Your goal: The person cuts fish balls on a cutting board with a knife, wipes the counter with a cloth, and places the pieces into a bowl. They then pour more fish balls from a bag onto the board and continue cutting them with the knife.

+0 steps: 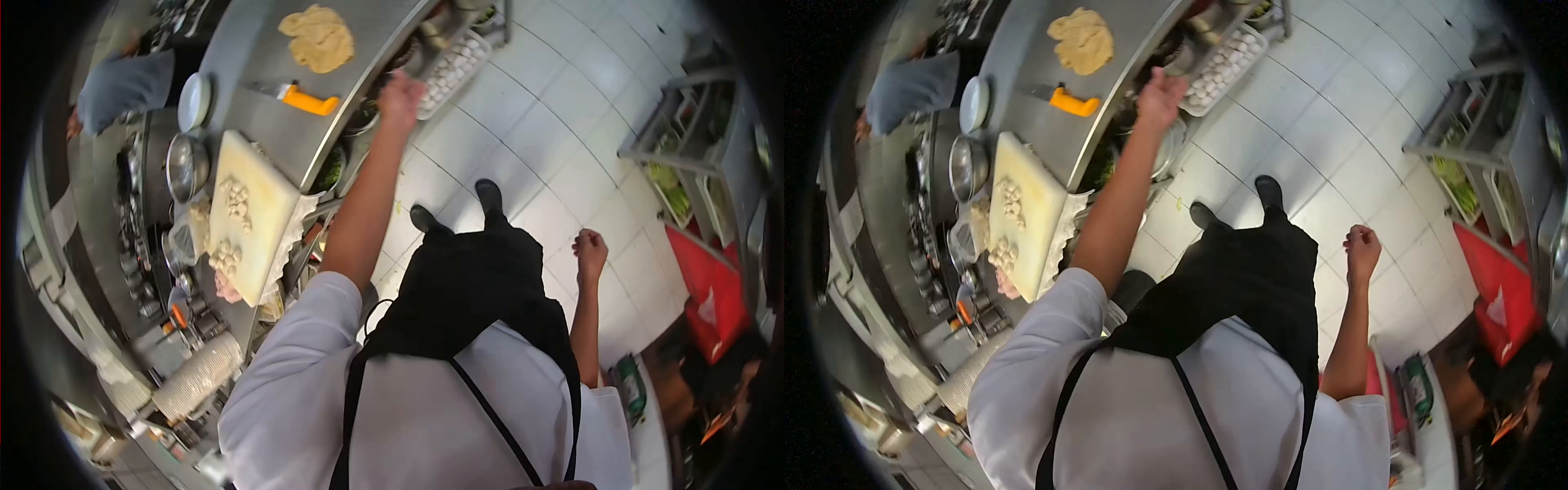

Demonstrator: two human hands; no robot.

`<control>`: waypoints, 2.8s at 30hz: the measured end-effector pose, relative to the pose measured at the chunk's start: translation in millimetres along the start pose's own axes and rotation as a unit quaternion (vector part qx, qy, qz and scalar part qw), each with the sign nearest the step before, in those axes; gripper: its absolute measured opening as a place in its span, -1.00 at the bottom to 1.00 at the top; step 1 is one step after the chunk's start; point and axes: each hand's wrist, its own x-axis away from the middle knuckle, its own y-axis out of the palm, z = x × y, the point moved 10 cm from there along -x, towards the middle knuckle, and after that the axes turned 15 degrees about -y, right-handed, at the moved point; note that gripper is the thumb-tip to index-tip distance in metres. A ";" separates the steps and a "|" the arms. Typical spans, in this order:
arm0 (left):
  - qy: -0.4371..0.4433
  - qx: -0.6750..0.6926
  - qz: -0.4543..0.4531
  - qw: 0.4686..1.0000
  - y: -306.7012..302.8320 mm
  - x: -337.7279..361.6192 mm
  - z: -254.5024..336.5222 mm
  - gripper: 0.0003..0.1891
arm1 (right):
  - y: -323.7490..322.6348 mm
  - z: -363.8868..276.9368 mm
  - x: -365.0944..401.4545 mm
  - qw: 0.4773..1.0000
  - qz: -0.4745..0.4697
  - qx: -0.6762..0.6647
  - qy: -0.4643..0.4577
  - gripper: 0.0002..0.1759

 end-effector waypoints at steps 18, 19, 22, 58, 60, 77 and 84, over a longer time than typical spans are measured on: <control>0.339 -0.202 0.340 0.854 -254.7 412.4 64.7 -0.83 | 434.3 -433.9 195.1 0.650 -0.421 0.050 -0.630 -0.75; 0.347 -0.178 0.363 0.847 -273.6 425.5 75.5 -0.81 | 458.5 -439.8 201.7 0.606 -0.378 0.090 -0.694 -0.71; 0.382 -0.203 0.431 0.792 -304.4 477.0 104.1 -0.76 | 532.9 -426.4 181.9 0.507 -0.269 0.224 -0.787 -0.58; 0.445 -0.389 0.570 0.570 -408.9 481.3 226.2 -0.24 | 548.1 -322.6 363.1 0.638 -0.681 0.182 -0.311 -0.55; 0.439 -0.415 0.554 0.573 -413.2 480.7 225.4 -0.27 | 558.3 -314.2 369.7 0.617 -0.702 0.175 -0.310 -0.54; 0.222 -0.518 0.567 0.600 -449.4 414.8 283.3 -0.54 | 575.5 -298.9 367.0 0.596 -0.671 0.232 -0.376 -0.53; 0.314 -0.618 0.400 0.600 -408.7 379.4 277.2 -0.64 | 566.9 -317.9 388.6 0.597 -0.595 0.283 -0.457 -0.47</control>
